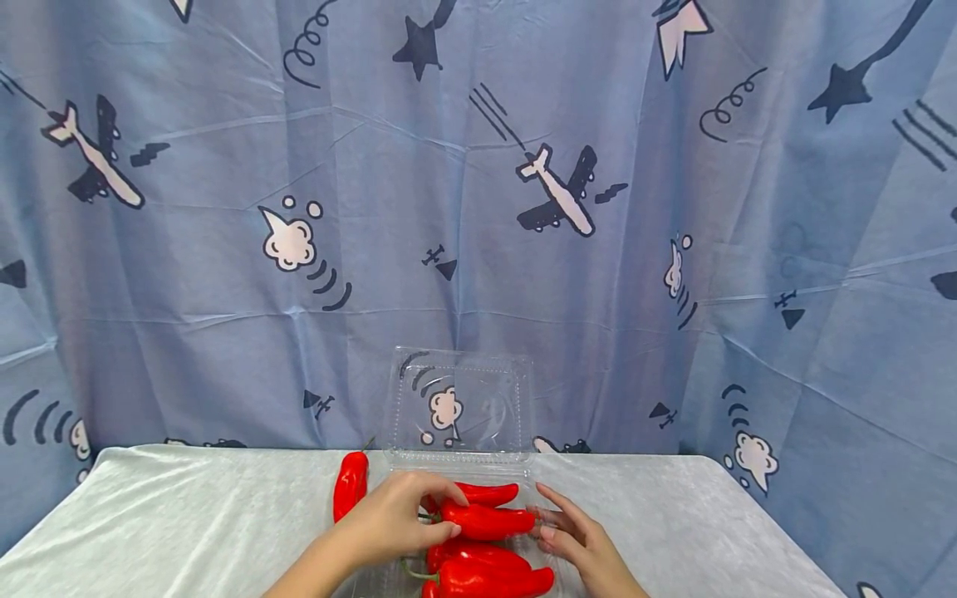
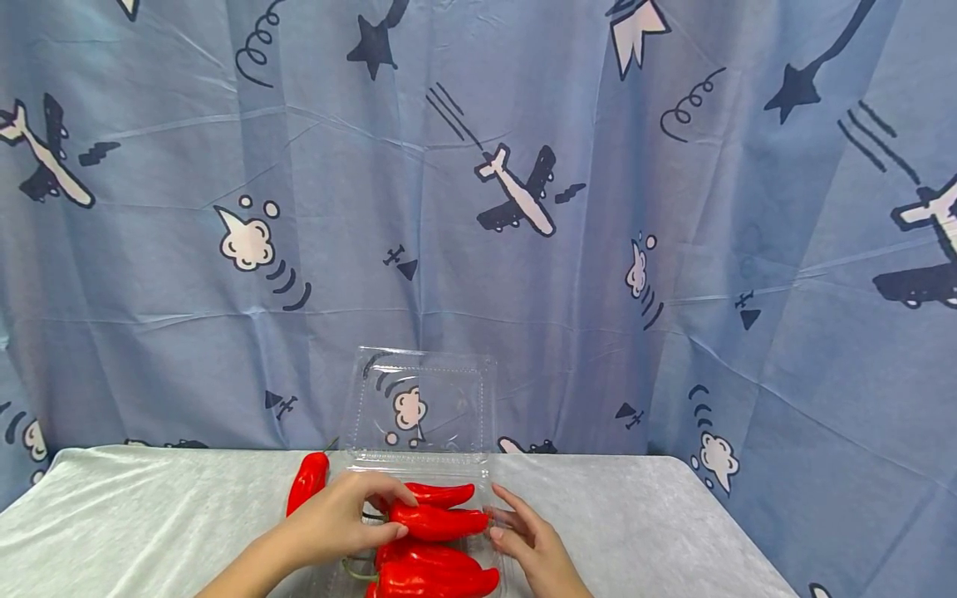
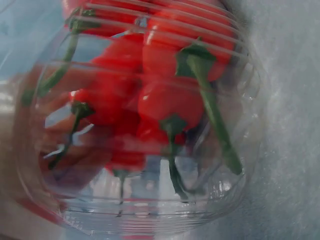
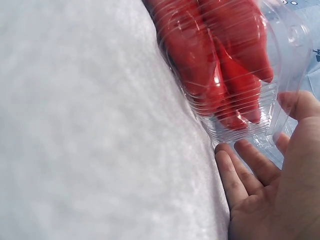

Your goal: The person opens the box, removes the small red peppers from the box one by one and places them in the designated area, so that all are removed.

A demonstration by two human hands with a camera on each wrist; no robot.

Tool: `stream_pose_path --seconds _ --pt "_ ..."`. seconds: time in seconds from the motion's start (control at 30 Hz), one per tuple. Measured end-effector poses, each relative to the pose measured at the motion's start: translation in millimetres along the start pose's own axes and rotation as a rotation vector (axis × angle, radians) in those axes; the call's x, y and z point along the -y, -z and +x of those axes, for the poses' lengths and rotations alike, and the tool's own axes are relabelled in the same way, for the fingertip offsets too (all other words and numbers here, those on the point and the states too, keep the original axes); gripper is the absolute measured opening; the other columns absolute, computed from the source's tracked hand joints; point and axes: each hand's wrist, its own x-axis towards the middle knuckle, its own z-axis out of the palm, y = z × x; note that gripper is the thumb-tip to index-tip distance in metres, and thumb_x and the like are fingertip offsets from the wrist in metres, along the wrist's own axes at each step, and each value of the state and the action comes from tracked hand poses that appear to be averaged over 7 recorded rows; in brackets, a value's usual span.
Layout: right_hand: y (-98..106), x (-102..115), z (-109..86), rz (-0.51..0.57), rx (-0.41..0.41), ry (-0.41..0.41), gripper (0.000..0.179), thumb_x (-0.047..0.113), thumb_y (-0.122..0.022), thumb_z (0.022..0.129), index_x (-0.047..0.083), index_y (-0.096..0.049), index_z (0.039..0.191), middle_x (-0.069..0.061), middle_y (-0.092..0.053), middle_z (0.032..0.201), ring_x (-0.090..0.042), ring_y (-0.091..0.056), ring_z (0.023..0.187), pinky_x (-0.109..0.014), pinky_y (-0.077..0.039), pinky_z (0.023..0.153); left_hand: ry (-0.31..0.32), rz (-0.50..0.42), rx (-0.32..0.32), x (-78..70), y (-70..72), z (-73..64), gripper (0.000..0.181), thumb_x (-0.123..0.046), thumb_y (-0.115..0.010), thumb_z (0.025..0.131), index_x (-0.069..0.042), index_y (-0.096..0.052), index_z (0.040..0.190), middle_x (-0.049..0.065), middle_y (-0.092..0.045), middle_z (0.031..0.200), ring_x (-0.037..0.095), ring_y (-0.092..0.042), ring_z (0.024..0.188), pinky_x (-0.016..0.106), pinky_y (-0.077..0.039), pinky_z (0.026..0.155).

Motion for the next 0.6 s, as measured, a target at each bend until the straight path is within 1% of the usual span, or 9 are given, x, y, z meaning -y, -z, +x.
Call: stream_pose_path --seconds 0.1,0.23,0.4,0.47,0.53,0.6 --pt "-1 0 -0.7 -0.006 -0.015 -0.007 0.074 0.038 -0.056 0.101 0.004 -0.027 0.159 -0.032 -0.049 0.148 -0.036 -0.066 0.122 -0.048 -0.058 0.096 -0.001 -0.019 -0.012 0.1 0.6 0.0 0.015 -0.018 -0.079 0.086 -0.02 -0.075 0.1 -0.011 -0.073 0.092 -0.004 -0.062 0.081 0.02 -0.057 0.078" --pt "-1 -1 -1.2 -0.008 -0.014 -0.004 0.074 0.038 -0.057 0.1 0.004 -0.026 0.159 -0.031 -0.049 0.148 -0.037 -0.065 0.123 -0.049 -0.057 0.097 -0.001 -0.026 -0.026 0.3 1.5 0.1 0.015 -0.019 -0.079 0.086 -0.02 -0.075 0.1 -0.01 -0.074 0.096 -0.005 -0.062 0.083 0.02 -0.058 0.078" --pt "1 -1 0.5 0.004 0.02 0.017 0.072 0.035 -0.054 0.103 0.002 -0.025 0.159 -0.032 -0.049 0.147 -0.038 -0.065 0.123 -0.049 -0.058 0.096 -0.002 -0.006 -0.047 -0.7 3.6 -0.3 0.016 -0.02 -0.08 0.086 -0.021 -0.075 0.101 -0.011 -0.073 0.094 -0.002 -0.061 0.082 0.021 -0.057 0.079" --pt "3 -2 0.9 0.008 0.033 0.028 0.07 0.033 -0.053 0.103 0.002 -0.024 0.159 -0.033 -0.049 0.147 -0.039 -0.065 0.123 -0.049 -0.058 0.096 0.014 -0.007 -0.042 -1.2 5.7 -0.3 0.016 -0.022 -0.08 0.086 -0.023 -0.076 0.101 -0.013 -0.072 0.093 -0.001 -0.061 0.081 0.021 -0.057 0.078" --pt "3 -2 0.8 0.006 0.038 0.031 0.07 0.033 -0.052 0.103 0.002 -0.024 0.159 -0.033 -0.049 0.147 -0.038 -0.065 0.123 -0.049 -0.058 0.096 0.03 -0.014 -0.039 -1.4 8.3 -0.2 0.015 -0.024 -0.08 0.086 -0.024 -0.076 0.101 -0.015 -0.072 0.092 -0.001 -0.06 0.081 0.021 -0.057 0.077" --pt "3 -2 0.6 0.003 0.031 0.028 0.07 0.033 -0.053 0.103 0.002 -0.024 0.159 -0.032 -0.05 0.147 -0.038 -0.065 0.123 -0.049 -0.058 0.097 0.027 -0.025 -0.046 -1.2 11.3 0.1 0.015 -0.024 -0.08 0.086 -0.024 -0.076 0.1 -0.014 -0.073 0.092 0.0 -0.061 0.082 0.022 -0.058 0.077"
